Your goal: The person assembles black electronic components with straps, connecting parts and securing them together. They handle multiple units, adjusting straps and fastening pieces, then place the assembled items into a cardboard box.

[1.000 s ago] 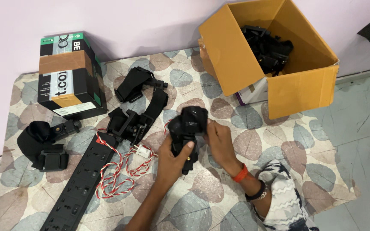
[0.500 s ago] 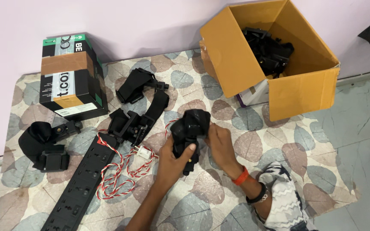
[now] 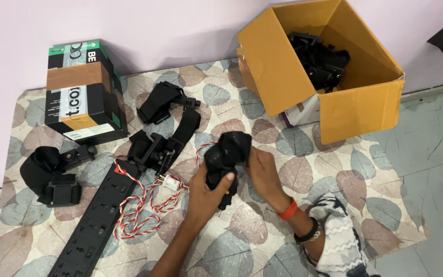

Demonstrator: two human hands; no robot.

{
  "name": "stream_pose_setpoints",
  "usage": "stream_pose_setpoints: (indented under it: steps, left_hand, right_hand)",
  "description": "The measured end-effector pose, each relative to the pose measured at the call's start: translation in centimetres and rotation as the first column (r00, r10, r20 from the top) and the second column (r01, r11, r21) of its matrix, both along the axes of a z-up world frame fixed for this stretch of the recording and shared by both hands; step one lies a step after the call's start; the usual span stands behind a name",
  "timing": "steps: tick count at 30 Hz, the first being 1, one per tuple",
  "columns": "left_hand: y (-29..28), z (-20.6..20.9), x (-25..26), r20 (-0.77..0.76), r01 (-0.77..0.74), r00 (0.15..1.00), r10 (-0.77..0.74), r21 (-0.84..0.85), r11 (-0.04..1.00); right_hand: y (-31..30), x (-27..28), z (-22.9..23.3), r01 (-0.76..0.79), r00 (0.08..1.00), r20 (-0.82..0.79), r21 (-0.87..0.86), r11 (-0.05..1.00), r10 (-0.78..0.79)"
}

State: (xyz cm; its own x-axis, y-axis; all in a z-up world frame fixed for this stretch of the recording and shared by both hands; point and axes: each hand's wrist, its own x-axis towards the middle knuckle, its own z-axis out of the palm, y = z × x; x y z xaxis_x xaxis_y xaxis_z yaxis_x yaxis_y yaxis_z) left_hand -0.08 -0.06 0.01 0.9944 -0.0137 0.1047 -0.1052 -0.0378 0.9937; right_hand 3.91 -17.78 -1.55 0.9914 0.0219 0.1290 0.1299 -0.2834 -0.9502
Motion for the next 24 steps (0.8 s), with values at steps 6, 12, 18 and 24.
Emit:
stream_pose_setpoints:
  steps: [6, 12, 18, 24]
  left_hand:
    - [-0.4, -1.1, -0.1, -0.124, 0.086, 0.985, -0.119, -0.239, 0.967]
    - [-0.9, -0.3, -0.1, -0.066, 0.080, 0.994, -0.092, -0.166, 0.983]
    - [-0.9, 0.2, 0.2, -0.075, 0.020, 0.997, -0.028, -0.107, 0.994]
    - [-2.2, 0.2, 1.0, -0.036, -0.036, 0.999, 0.030, -0.185, 0.982]
  right_hand:
    - [-0.2, 0.4, 0.6, -0.007, 0.907, -0.369, 0.467, 0.884, 0.202]
    - [0.6, 0.1, 1.8, 0.054, 0.968, -0.250, 0.339, 0.939, 0.035]
    - [1.0, 0.3, 4.2, 0.005, 0.979, -0.189, 0.393, 0.919, 0.075]
    - [0.0, 0.2, 5.6, -0.147, 0.973, -0.105, 0.402, 0.904, 0.204]
